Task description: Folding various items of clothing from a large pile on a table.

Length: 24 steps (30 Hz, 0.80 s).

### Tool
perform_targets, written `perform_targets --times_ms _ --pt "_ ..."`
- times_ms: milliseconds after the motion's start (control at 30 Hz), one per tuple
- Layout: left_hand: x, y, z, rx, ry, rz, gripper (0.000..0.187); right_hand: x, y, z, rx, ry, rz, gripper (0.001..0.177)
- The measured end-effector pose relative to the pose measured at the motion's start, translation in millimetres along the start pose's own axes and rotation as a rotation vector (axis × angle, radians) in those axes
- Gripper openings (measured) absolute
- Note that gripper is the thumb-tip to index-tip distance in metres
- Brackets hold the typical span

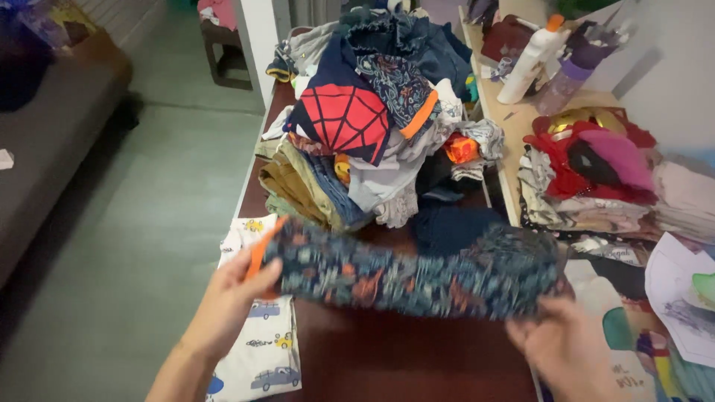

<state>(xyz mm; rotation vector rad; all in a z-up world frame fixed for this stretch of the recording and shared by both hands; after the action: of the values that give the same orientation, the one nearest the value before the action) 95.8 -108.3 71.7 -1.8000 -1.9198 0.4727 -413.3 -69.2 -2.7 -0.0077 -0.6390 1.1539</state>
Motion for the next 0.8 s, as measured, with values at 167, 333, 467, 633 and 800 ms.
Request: perform_targets --times_ms 167,333,467,633,800 --pt "71 140 156 -0.626 0.792 -0.009 0.04 -67 258 -212 0.599 0.165 -0.039 0.056" --pt "37 102 151 -1.025 0.308 -0.14 0.045 -11 93 -91 1.581 0.701 -0.266 0.066" --pt "21 33 148 -1.346 0.146 -0.025 0.066 19 -11 -77 1.904 0.312 0.248 0.066" --pt "59 47 172 -1.404 0.302 -0.091 0.085 28 12 -105 2.207 0.224 0.566 0.06" --pt "48 76 138 -1.244 0.421 0.004 0.071 30 25 -57 2.154 0.241 0.629 0.039"
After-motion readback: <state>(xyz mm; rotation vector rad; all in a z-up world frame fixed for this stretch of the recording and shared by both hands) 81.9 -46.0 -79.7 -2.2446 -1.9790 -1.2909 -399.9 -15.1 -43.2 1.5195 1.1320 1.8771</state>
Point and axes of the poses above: each hand's wrist, its own x-axis away from the middle knuckle, its own y-axis out of the back of the hand, z = x × y, the point moved 9 cm from there along -x, towards the middle knuckle, and after that the axes turned 13 degrees about x, right-handed, at the moved point
